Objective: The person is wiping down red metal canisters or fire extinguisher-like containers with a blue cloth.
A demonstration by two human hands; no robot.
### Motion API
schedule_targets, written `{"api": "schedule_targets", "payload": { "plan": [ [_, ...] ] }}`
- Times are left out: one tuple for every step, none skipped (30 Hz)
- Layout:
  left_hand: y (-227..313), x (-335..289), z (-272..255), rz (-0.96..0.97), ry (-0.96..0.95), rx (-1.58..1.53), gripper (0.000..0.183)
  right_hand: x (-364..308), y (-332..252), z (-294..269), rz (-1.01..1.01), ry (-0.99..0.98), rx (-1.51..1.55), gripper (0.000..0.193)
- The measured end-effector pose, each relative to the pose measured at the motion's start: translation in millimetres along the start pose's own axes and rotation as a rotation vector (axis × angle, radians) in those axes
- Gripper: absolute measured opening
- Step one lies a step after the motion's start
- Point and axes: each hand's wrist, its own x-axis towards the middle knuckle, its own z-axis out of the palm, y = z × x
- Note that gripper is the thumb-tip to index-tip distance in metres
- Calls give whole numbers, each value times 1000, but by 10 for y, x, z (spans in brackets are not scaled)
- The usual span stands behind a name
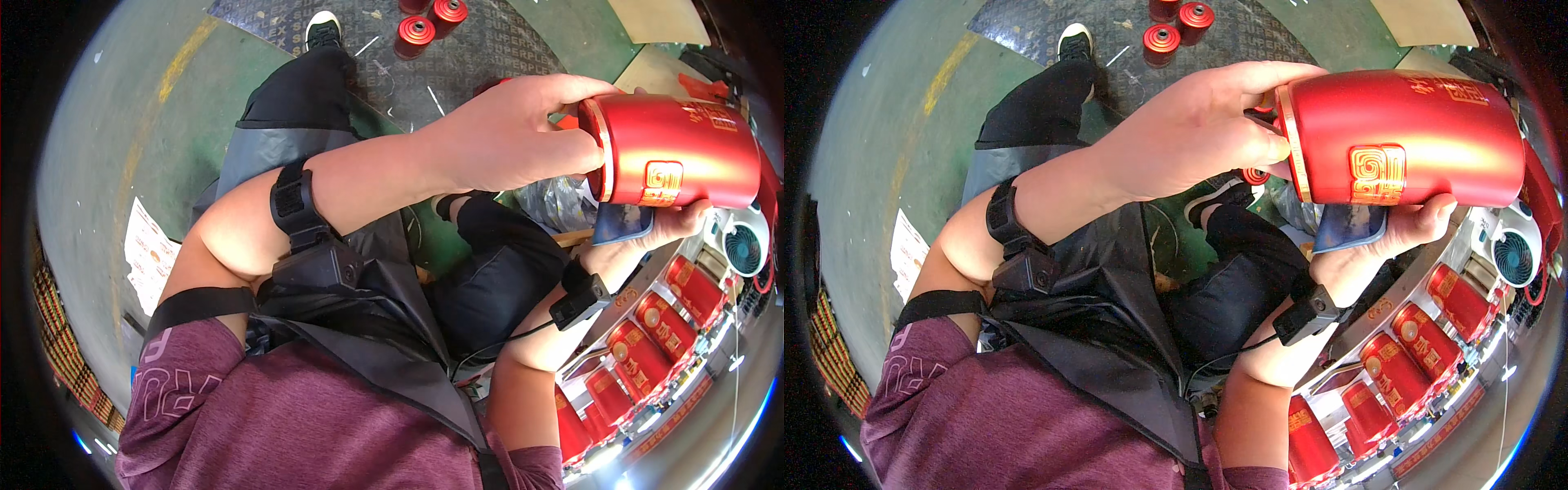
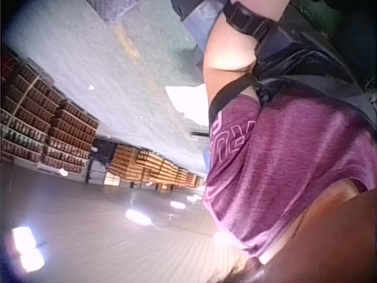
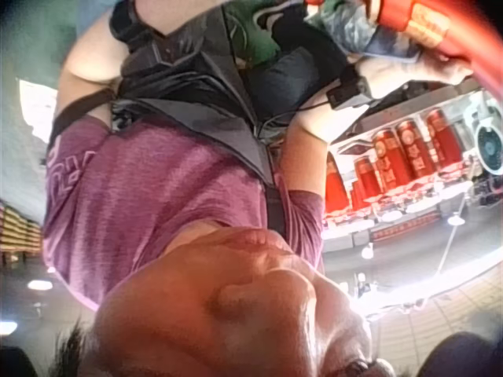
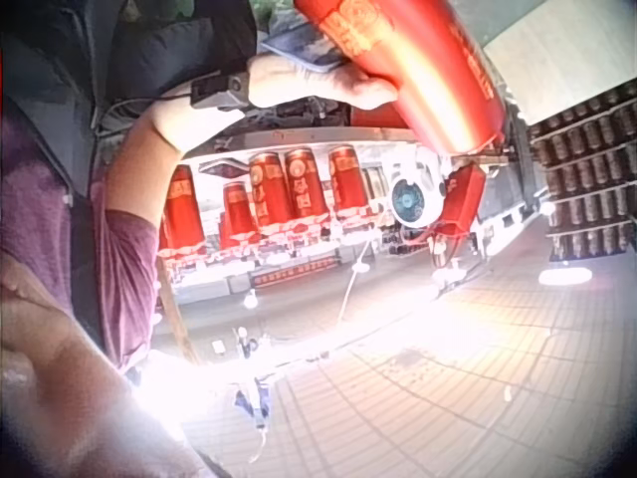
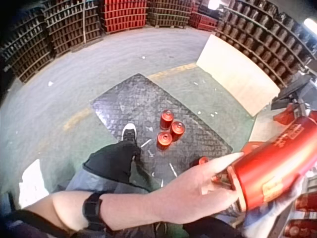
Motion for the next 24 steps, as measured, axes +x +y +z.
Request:
{"api": "schedule_targets", "payload": {
  "plan": [
    [-2, -3, 5, -2, 5, -15, 54, 7, 1, 6, -3, 5, -3, 104],
    [-5, -5, 8, -4, 11, -30, 54, 6, 1, 15, -1, 9, -7, 104],
    [-12, -6, 3, -3, 7, -34, 54, 4, -1, 22, 0, 13, -11, 104],
    [-8, -4, -4, 0, 4, -36, 55, -11, -2, 38, 6, 15, -16, 105],
    [-3, -6, -9, 2, 2, -39, 55, -22, -3, 58, 12, -11, -19, 105],
    [8, -27, -17, -17, 5, -39, 56, -34, -5, 74, 19, -38, -21, 105],
    [52, -51, -9, -35, 4, -41, 57, -35, -20, 86, 22, -91, -26, 105],
    [76, -69, 6, -53, 4, -44, 58, -33, -32, 102, 26, -145, -31, 105],
    [54, -82, 24, -28, 16, -71, 60, -23, -46, 131, 41, -158, -32, 108],
    [45, -97, 46, -1, 30, -95, 62, -10, -67, 176, 55, -174, -31, 110],
    [40, -106, 63, 25, 42, -119, 64, -9, -76, 211, 68, -189, -30, 112],
    [43, -112, 69, 39, 53, -45, 67, -29, -77, 238, 52, -165, -14, 111],
    [80, -117, 74, 51, 66, 28, 69, -67, -72, 264, 38, -140, 2, 110],
    [99, -116, 75, 64, 78, 101, 72, -106, -73, 282, 23, -78, -17, 110],
    [48, -95, 67, 169, 102, 206, 72, -144, -72, 303, 9, -17, -35, 109],
    [-1, -56, 65, 275, 127, 309, 72, -187, -85, 319, -7, 81, -91, 110],
    [-37, -43, 44, 335, 136, 371, 72, -208, -93, 320, -23, 179, -146, 111],
    [-72, -31, 23, 395, 146, 434, 71, -141, -89, 187, 35, 169, -51, 107],
    [-87, -10, 17, 452, 159, 493, 71, -162, -99, 213, 26, 166, -86, 104],
    [-99, -8, 6, 467, 157, 530, 71, -203, -114, 274, 17, 163, -121, 102],
    [-114, 1, 6, 476, 159, 538, 71, -194, -115, 258, 14, 158, -121, 100],
    [-114, 2, 8, 484, 160, 549, 71, -190, -121, 251, 12, 152, -119, 97],
    [-117, 7, 14, 484, 165, 532, 70, -125, -116, 166, 15, 143, -83, 94],
    [-118, 8, 18, 472, 168, 498, 70, -91, -114, 117, 19, 134, -47, 90]
  ]
}}
